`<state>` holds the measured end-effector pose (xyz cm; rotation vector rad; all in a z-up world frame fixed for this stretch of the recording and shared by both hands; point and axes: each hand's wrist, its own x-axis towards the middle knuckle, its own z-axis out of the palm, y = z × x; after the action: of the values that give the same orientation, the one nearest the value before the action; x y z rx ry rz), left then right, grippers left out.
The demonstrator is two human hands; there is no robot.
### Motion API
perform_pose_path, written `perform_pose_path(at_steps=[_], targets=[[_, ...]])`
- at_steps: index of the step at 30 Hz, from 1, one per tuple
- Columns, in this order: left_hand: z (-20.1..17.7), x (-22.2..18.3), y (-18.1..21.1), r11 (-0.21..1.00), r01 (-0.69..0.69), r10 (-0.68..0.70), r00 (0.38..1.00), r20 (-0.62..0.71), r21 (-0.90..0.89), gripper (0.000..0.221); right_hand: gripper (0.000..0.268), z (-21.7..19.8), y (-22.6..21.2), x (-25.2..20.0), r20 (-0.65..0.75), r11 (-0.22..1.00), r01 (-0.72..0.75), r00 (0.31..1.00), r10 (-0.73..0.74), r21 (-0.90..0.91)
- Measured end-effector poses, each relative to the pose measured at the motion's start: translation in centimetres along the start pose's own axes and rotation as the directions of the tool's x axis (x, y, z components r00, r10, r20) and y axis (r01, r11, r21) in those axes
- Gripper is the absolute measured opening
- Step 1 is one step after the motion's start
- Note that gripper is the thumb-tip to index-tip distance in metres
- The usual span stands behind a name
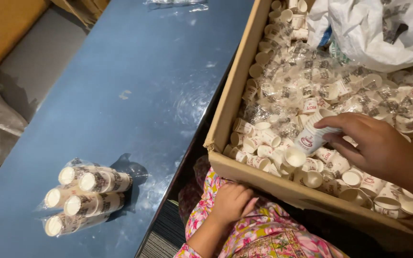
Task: Stacking and arranging paper cups into plastic packaging bundles.
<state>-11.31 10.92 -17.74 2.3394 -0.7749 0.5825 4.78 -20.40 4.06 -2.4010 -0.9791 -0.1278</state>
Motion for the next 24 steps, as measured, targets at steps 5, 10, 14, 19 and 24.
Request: perform_pose_path(at_steps=[5,10,14,19,24], targets=[[1.1,1.2,-1.7,0.959,0.285,-0.276,0.928,0.249,0.001,0.031,0.025,1.4,0.5,-2.1,0.01,0.989,-0.078,0.997,0.077,0.126],[3.3,0.7,-3.9,0.939,0.332,-0.345,0.903,0.256,0.094,0.034,0.019,2.3,2.8,-3.2,0.035,0.951,-0.272,0.962,0.27,0.148],[4.4,0.3,-4.3,0.869,0.481,-0.491,0.812,0.316,0.115,0.032,0.018,0.8,1.5,-2.5,-0.022,0.905,-0.344,0.932,0.361,0.252],[4.2,2.2,-5.8,0.878,0.454,-0.478,0.823,0.309,0.148,0.04,0.02,1.5,3.2,-2.6,-0.168,0.98,-0.2,0.965,0.199,0.01],[4.6,1.8,-8.5,0.945,0.325,-0.294,0.769,0.567,0.05,0.049,0.014,3.3,7.3,-1.7,-0.241,0.848,0.039,0.951,-0.195,-0.529]])
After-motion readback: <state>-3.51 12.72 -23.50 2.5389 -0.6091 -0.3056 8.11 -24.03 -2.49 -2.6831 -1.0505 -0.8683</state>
